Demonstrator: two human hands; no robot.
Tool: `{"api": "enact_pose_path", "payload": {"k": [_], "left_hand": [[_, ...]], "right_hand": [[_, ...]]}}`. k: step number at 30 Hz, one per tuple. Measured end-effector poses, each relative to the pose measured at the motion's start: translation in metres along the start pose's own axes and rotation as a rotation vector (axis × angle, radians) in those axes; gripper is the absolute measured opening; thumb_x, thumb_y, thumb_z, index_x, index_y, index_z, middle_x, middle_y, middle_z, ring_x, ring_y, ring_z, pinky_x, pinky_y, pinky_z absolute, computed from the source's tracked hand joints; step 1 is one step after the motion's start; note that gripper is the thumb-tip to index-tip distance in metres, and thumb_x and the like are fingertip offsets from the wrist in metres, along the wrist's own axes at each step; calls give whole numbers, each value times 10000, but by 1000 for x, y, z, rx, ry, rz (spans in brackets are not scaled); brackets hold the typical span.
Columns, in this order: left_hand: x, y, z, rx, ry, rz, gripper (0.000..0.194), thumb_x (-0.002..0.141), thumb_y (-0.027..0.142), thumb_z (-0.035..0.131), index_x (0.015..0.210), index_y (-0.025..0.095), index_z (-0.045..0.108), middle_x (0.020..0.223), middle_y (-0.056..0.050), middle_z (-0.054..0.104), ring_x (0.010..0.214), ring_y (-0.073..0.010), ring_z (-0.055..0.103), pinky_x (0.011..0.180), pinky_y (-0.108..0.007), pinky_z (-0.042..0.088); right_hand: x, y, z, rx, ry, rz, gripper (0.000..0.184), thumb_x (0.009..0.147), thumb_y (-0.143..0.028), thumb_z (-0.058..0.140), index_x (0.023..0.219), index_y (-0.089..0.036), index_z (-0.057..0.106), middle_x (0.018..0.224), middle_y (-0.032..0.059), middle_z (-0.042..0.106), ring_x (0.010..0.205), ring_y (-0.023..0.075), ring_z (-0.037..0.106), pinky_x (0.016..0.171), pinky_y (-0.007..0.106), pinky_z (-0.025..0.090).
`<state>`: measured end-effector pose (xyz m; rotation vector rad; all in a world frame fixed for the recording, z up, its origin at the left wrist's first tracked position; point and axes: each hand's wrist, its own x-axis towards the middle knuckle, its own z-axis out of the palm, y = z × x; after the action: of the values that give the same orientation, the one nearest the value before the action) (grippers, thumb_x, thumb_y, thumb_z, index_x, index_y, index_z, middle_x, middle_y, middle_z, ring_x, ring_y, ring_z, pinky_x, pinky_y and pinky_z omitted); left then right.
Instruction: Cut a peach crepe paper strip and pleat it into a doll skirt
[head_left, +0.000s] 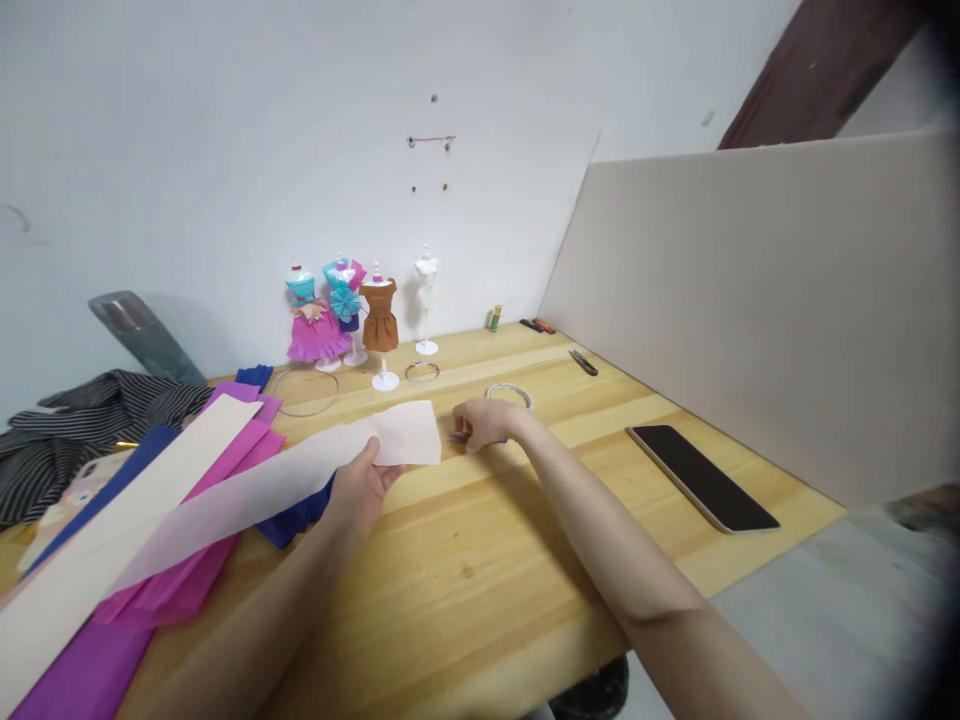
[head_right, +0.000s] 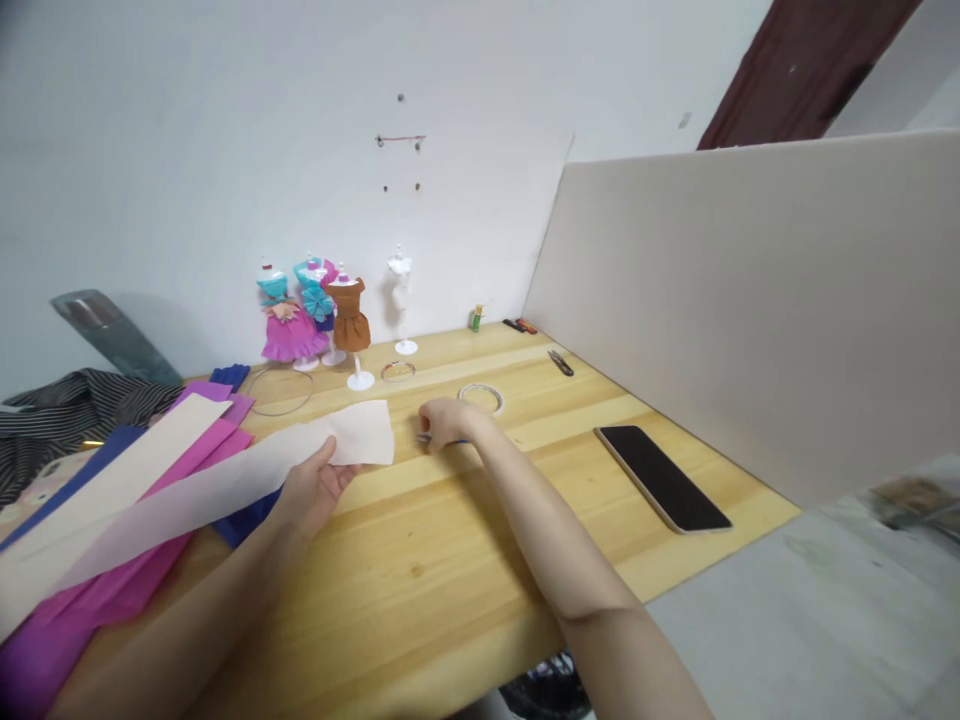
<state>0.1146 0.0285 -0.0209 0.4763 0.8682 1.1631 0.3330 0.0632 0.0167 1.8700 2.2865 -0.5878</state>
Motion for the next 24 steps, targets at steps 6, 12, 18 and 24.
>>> {"api": "enact_pose_path", "payload": {"k": [6,12,18,24], "left_hand": [[-4,-1,2,15,9,38,164,858,100,535,982,71,639,873,-95,729,654,-144,684,518,-213,558],[-9,-9,6,-14,79,-6,101,860,77,532,902,85,623,820,-76,716,648,-124,667,566,-210,568],[-15,-23,8,-67,109,-70,179,862,68,527,1016,138,582,901,-71,712,682,-120,667,589,-228,573],[-14,-29,4,-132,93,-191,63,892,118,499,928,118,550,789,-92,702,680,-146,689,613,-220,574]], "right_hand": [[12,-10,19,-141,-12,106,257,657,-126,627,903,-101,699,1012,208,699,941,332,664,695,336,476],[13,-5,20,-140,40,83,275,687,-169,614,949,-139,692,1045,170,701,958,291,658,692,291,466],[20,-6,22,-82,116,21,245,790,-189,518,977,-184,676,1014,112,719,913,225,669,652,234,438],[26,-7,30,-88,130,3,219,806,-227,504,898,-162,691,961,148,726,906,254,673,656,253,434]]}}
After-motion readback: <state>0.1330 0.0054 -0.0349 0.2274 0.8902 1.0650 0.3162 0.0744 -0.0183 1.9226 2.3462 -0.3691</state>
